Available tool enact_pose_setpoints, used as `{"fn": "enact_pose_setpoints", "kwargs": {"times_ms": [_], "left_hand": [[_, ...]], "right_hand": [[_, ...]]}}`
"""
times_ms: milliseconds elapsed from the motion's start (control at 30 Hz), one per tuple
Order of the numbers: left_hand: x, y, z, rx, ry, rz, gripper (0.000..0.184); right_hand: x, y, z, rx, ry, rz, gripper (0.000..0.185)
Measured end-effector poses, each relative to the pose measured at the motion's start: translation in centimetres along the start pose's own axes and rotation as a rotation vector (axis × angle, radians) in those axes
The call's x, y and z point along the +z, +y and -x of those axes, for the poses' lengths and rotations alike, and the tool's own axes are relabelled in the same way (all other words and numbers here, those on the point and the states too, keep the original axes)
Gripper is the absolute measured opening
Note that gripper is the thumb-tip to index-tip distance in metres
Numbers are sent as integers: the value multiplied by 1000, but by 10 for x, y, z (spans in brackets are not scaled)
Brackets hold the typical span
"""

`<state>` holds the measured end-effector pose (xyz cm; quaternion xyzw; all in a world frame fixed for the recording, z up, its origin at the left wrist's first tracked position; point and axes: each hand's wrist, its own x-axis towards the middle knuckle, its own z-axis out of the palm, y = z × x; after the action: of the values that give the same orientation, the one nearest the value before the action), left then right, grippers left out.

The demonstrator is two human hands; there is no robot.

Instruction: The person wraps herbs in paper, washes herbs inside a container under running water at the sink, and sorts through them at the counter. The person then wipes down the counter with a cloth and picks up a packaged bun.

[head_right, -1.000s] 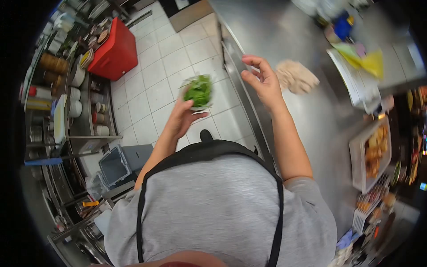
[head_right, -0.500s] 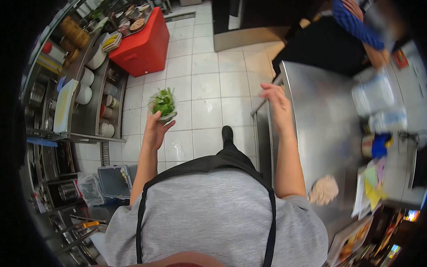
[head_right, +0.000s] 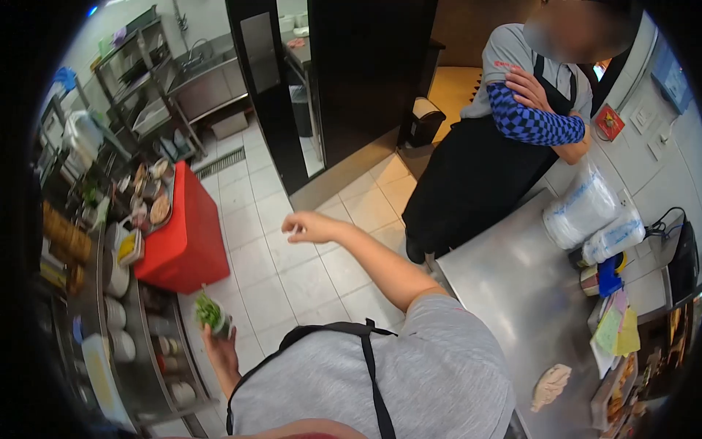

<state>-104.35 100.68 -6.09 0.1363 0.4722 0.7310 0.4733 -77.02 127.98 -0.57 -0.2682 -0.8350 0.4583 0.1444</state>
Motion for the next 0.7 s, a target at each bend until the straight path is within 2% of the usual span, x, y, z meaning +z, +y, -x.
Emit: {"fn": "enact_pose_setpoints", "kwargs": {"times_ms": [67,133,200,233,267,300,333,400,467,567,667,700], "left_hand": [[-6,-1,-52,-37,-14,7,59],[-20,12,-104,-77,-16,-26,56],[-16,39,-158,-81,-55,-43,58],[-18,52,-184,-72,-69,-49,57],[-17,66,-216,-51,-94,-47,55],[-16,79,-247,-48,-136,-69,59],[-7,95,-271,-41,-172,-104,60],[6,115,-325,-13,-253,-109,62],[22,129,-371,-51,-302,-148,60],[33,124,-451,-105,-385,-99,59],[92,121,-492,-116,-454,-82,59],[102,111,-516,-152,-461,-60,59]], "right_hand": [[19,55,-44,6,-15,292,28],[42,114,-73,177,-96,439,32],[64,168,-79,290,-53,324,39],[70,179,-76,472,-118,310,39],[82,218,-73,531,-166,364,39],[76,223,-72,633,-394,427,37],[80,238,-55,674,-302,396,33],[75,253,-37,928,-273,345,36],[81,267,-22,1024,-46,328,37],[61,248,-43,1167,-90,142,37],[43,276,-89,1233,-83,111,40],[33,296,-113,1180,-163,145,40]]}}
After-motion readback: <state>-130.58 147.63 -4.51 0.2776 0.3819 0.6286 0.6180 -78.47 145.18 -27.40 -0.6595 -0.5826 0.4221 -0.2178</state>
